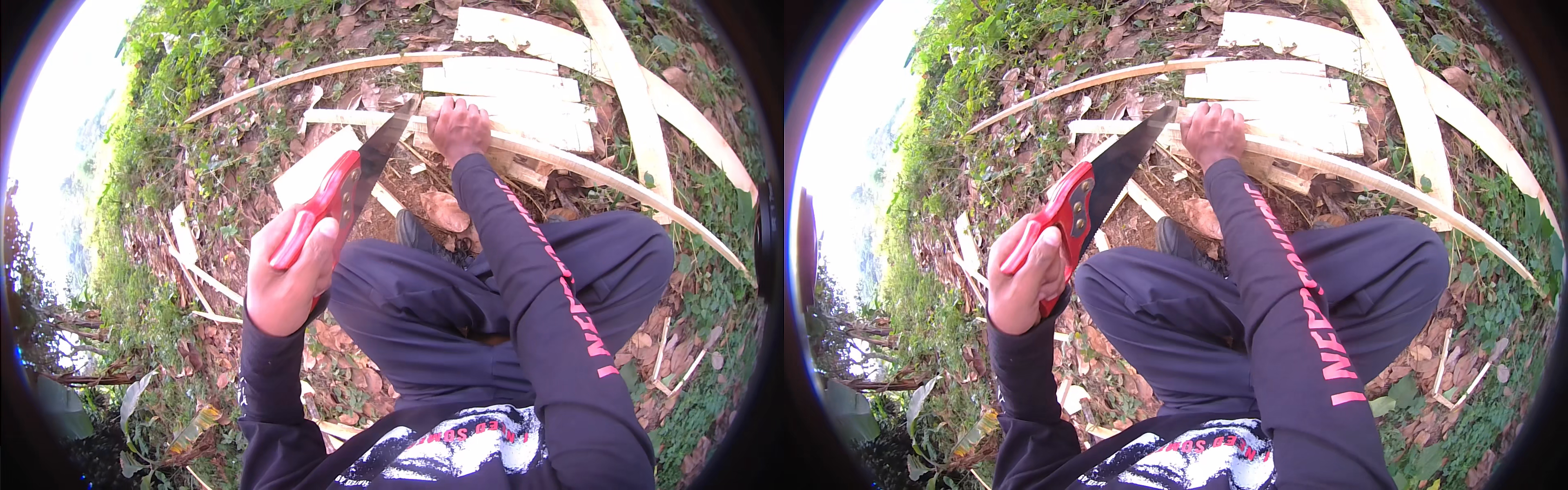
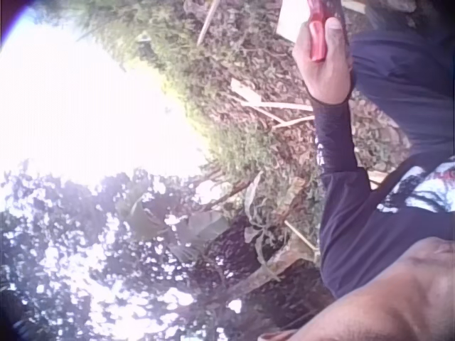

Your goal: The person uses a red hand saw to cut a piece of light-colored wood into smaller sections while sitting on the ground. The person holds the wood with one hand and saws with the other, producing several cut pieces.

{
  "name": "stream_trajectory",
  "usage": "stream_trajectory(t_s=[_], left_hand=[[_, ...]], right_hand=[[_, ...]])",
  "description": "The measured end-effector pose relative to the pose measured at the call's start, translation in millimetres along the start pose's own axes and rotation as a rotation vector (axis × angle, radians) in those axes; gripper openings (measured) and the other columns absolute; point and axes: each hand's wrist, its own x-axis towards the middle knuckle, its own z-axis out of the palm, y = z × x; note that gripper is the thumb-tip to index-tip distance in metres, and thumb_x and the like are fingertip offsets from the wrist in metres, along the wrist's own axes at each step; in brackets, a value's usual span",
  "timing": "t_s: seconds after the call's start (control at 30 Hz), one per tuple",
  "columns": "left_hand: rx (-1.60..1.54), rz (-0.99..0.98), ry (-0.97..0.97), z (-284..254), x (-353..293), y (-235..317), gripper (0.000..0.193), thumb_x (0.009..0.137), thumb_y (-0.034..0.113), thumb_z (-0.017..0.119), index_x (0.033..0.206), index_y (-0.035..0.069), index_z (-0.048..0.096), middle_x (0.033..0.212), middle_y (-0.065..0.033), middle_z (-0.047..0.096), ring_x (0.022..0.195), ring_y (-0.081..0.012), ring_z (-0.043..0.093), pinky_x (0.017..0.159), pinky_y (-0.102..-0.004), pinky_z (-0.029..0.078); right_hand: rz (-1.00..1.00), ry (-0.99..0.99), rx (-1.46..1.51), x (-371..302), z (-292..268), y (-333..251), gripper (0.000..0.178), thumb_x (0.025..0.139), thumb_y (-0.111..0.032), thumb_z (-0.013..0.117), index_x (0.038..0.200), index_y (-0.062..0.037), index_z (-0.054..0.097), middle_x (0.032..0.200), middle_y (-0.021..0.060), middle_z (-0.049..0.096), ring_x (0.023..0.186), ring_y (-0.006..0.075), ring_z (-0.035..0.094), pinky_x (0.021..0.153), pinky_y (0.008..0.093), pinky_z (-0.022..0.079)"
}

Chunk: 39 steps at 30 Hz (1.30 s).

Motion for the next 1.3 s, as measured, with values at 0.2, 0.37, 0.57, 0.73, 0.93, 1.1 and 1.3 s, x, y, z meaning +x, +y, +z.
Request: stream_trajectory(t_s=[0.2, 0.37, 0.57, 0.73, 0.93, 1.1, 1.3], left_hand=[[0.047, 0.038, 0.04, -2, -23, -6, 0.017, 0.098, 0.014, 0.06, 0.099, -0.003, 0.057, 0.059, 0.0049, 0.044, 0.046, -0.0015, 0.034, 0.042, -0.02, 0.024], [-0.003, 0.053, 0.099, -9, -43, 3, 0.018, 0.098, 0.013, 0.059, 0.096, -0.004, 0.056, 0.056, 0.0048, 0.041, 0.043, -0.0018, 0.032, 0.041, -0.0204, 0.022], [-0.005, -0.025, -0.056, 6, 7, -10, 0.012, 0.099, 0.012, 0.06, 0.093, 0.003, 0.055, 0.062, 0.0053, 0.044, 0.049, -0.0012, 0.036, 0.043, -0.0198, 0.026], [0.005, 0.032, -0.012, -2, -19, -3, 0.013, 0.099, 0.011, 0.056, 0.093, -0.001, 0.054, 0.056, 0.0043, 0.041, 0.043, -0.0025, 0.034, 0.04, -0.0204, 0.025], [-0.078, 0.067, -0.001, -6, -34, 8, 0.014, 0.099, 0.011, 0.056, 0.092, -0.001, 0.054, 0.055, 0.0051, 0.039, 0.041, -0.0024, 0.032, 0.038, -0.02, 0.023], [-0.111, 0.033, -0.069, 13, 20, -5, 0.008, 0.1, 0.007, 0.055, 0.095, 0.002, 0.055, 0.059, 0.0053, 0.04, 0.046, -0.0027, 0.034, 0.043, -0.0202, 0.028], [-0.036, 0.105, 0.025, -3, -26, -5, 0.01, 0.099, 0.006, 0.051, 0.094, -0.002, 0.052, 0.056, 0.0052, 0.036, 0.04, -0.0024, 0.03, 0.037, -0.0193, 0.023]], right_hand=[[0.052, -0.13, 0.008, -4, 4, 9, 0.04, 0.091, -0.037, 0.048, 0.101, -0.0042, 0.068, 0.094, 0.0155, 0.069, 0.082, 0.0307, 0.068, 0.078, 0.0436, 0.051], [0.028, -0.114, -0.006, -1, 1, 9, 0.038, 0.091, -0.037, 0.047, 0.098, -0.005, 0.067, 0.092, 0.015, 0.069, 0.08, 0.0299, 0.068, 0.077, 0.0431, 0.051], [0.035, -0.108, 0.007, -17, 11, 13, 0.038, 0.091, -0.037, 0.047, 0.097, -0.0056, 0.067, 0.091, 0.0151, 0.069, 0.08, 0.0298, 0.068, 0.077, 0.0433, 0.051], [0.053, -0.121, 0.01, -14, 9, 14, 0.037, 0.091, -0.037, 0.047, 0.095, -0.0062, 0.066, 0.091, 0.0149, 0.069, 0.081, 0.0299, 0.068, 0.076, 0.0432, 0.05], [0.035, -0.052, 0.003, -2, -6, 19, 0.034, 0.09, -0.037, 0.05, 0.091, -0.0066, 0.065, 0.09, 0.0147, 0.069, 0.079, 0.029, 0.068, 0.076, 0.0424, 0.05], [0.034, -0.047, 0.005, -6, -7, 16, 0.033, 0.089, -0.038, 0.052, 0.09, -0.0068, 0.065, 0.089, 0.014, 0.069, 0.08, 0.0286, 0.067, 0.076, 0.0422, 0.05], [0.041, -0.036, 0.027, -4, 5, 23, 0.033, 0.09, -0.033, 0.046, 0.091, -0.0062, 0.066, 0.084, 0.0155, 0.069, 0.074, 0.0301, 0.067, 0.072, 0.043, 0.051]])
